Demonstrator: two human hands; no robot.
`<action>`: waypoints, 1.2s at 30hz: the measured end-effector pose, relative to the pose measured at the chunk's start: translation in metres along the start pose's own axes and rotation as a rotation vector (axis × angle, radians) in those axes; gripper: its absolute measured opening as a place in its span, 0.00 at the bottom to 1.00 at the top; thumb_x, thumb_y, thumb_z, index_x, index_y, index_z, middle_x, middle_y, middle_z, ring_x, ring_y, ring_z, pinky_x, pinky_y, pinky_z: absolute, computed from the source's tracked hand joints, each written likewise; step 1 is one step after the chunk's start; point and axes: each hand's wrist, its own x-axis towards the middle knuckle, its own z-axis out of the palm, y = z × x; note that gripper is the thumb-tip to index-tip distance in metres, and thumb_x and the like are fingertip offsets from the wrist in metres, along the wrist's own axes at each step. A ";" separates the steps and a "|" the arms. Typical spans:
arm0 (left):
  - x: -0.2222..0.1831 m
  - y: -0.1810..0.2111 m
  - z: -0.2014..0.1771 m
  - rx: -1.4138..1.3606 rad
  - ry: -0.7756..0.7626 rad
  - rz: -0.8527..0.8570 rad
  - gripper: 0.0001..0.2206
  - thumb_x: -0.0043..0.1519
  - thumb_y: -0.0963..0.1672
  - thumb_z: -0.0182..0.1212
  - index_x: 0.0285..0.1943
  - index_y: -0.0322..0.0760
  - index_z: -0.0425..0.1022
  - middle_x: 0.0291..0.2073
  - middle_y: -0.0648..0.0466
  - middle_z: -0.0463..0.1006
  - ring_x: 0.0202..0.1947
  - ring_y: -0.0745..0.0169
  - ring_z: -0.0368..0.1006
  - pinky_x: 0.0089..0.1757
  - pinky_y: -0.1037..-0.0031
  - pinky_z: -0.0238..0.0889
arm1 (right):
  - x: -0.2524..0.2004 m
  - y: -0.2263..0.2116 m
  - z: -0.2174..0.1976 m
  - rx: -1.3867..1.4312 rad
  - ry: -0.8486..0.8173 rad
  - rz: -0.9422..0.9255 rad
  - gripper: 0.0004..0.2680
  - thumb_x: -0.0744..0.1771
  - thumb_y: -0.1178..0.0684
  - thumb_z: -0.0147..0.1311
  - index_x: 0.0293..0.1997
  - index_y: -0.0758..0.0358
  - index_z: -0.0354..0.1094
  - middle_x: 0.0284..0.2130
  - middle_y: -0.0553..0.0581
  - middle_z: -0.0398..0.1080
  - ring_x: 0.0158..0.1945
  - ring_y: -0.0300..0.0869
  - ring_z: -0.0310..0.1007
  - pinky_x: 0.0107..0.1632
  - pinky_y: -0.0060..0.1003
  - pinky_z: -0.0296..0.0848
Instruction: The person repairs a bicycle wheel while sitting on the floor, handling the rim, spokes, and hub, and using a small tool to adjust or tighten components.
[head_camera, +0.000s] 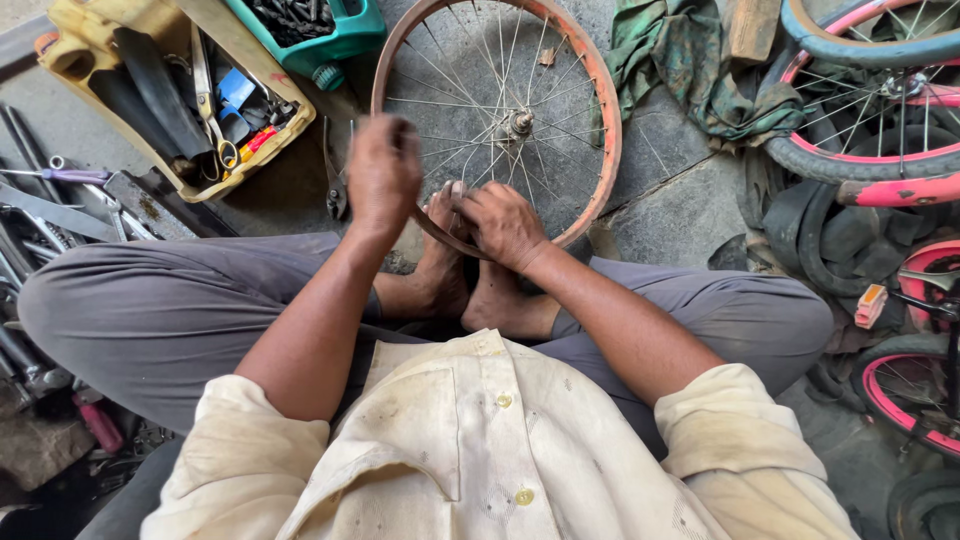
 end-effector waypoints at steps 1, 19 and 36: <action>0.001 0.004 0.003 -0.113 -0.147 -0.017 0.08 0.65 0.43 0.63 0.47 0.31 0.79 0.40 0.40 0.83 0.43 0.41 0.80 0.47 0.58 0.71 | 0.000 -0.001 0.002 0.053 -0.019 0.080 0.09 0.65 0.57 0.55 0.48 0.59 0.73 0.36 0.56 0.73 0.40 0.51 0.72 0.46 0.46 0.73; -0.006 0.009 0.055 -0.628 -0.959 -0.830 0.25 0.56 0.34 0.60 0.63 0.39 0.69 0.31 0.48 0.81 0.26 0.59 0.77 0.28 0.67 0.73 | 0.026 0.056 0.007 0.060 0.014 0.250 0.15 0.64 0.62 0.57 0.57 0.60 0.70 0.51 0.62 0.67 0.54 0.56 0.70 0.55 0.48 0.72; -0.010 0.005 0.049 -0.157 -0.851 0.006 0.12 0.56 0.39 0.60 0.49 0.33 0.73 0.39 0.40 0.81 0.44 0.39 0.77 0.44 0.57 0.70 | 0.006 0.076 0.026 0.049 0.041 0.252 0.21 0.64 0.67 0.50 0.64 0.59 0.68 0.47 0.59 0.67 0.51 0.53 0.65 0.59 0.46 0.69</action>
